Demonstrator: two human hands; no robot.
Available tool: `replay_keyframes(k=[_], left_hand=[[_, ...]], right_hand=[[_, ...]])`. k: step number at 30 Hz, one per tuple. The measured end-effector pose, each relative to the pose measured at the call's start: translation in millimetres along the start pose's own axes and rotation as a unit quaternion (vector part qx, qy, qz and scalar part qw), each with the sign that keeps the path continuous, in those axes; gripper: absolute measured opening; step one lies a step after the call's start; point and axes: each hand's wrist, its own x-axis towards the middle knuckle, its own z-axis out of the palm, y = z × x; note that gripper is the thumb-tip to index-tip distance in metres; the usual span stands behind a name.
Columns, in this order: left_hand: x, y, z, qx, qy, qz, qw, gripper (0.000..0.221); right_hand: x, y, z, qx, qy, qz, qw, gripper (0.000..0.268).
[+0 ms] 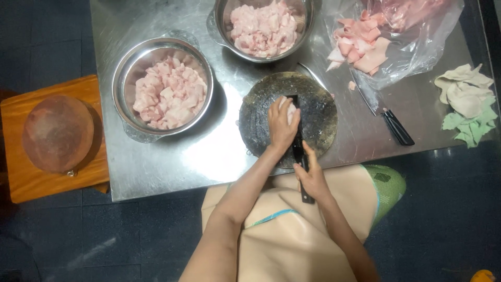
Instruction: Slicing raw meat into small pieces on a cutting board using a large knife
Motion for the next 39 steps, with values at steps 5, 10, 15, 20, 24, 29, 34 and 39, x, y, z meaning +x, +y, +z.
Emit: replay_keyframes(k=[5,10,15,20,24,29,34,39], left_hand=[[7,4,-8,-0.109,0.074,-0.073,0.989,0.033],[32,52,-35,-0.27,0.156,-0.28,0.908,0.03],[43,-35,19,-0.685,0.055,-0.504,0.524,0.024],[52,-26,-2,-0.749,-0.047,-0.468,0.466,0.025],[70,3,-35,-0.706,-0.008,-0.492,0.509,0.026],[138,113,-104,-0.546,0.178,-0.344,0.743,0.034],[252,55,-73,-0.26,0.325,-0.094,0.905,0.038],[360,-61,-23,-0.137,0.215,-0.06,0.965,0.039]], right_hand=[[-5,-34,18,-0.031,-0.019,0.005,0.999,0.07],[-15,-92,20,-0.106,-0.003,-0.051,0.993,0.068],[-18,-88,7,-0.194,0.053,-0.213,0.956,0.069],[-24,-43,-20,-0.096,0.073,-0.192,0.974,0.069],[-26,-29,-35,-0.013,0.114,-0.095,0.989,0.069],[-34,1,-38,0.033,0.129,-0.045,0.99,0.069],[-39,-23,-33,0.035,0.139,0.031,0.989,0.072],[-41,-24,-36,-0.058,0.149,0.042,0.986,0.072]])
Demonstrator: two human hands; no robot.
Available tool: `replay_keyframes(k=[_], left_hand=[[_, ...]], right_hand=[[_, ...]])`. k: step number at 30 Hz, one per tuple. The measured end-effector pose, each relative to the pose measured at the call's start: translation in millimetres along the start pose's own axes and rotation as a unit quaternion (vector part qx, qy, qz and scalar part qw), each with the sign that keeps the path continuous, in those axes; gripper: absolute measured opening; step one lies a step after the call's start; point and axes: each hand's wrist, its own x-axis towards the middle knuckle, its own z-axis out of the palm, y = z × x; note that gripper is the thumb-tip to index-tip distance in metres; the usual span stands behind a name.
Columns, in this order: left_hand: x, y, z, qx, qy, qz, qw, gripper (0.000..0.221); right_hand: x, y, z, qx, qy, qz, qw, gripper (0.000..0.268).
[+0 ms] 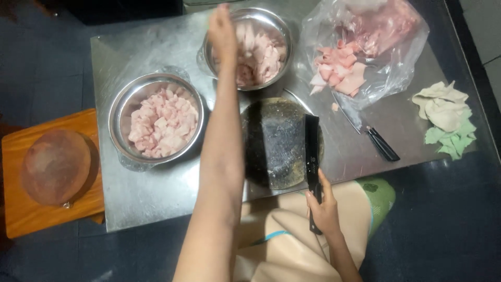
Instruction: Slicing raw meat into small pieces on a cutting board using a large knife
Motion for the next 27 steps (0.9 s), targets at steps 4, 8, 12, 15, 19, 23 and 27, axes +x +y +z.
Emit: replay_keyframes(k=[4,8,12,15,19,23,27], left_hand=[[0,84,-38,-0.155,-0.05,-0.024,0.986,0.04],[-7,113,-84,-0.318,-0.068,-0.204,0.923,0.028],[-16,122,-152,-0.255,-0.105,-0.229,0.933,0.025],[-17,90,-205,-0.236,-0.032,-0.266,0.934,0.02],[-8,8,-278,-0.191,0.042,-0.277,0.941,0.009],[0,-78,-343,0.141,0.016,-0.164,0.976,0.015],[-23,-100,-365,0.341,-0.141,-0.156,0.916,0.05]], right_hand=[[2,-3,3,0.02,-0.004,0.018,1.0,0.071],[6,1,9,0.025,-0.019,0.004,0.999,0.072],[12,9,17,-0.054,-0.055,-0.013,0.997,0.07],[12,-2,21,-0.032,-0.07,0.052,0.996,0.068],[23,17,18,-0.054,-0.09,0.059,0.993,0.07],[34,36,21,0.015,-0.081,-0.001,0.997,0.068],[43,43,18,0.154,-0.137,0.014,0.978,0.065]])
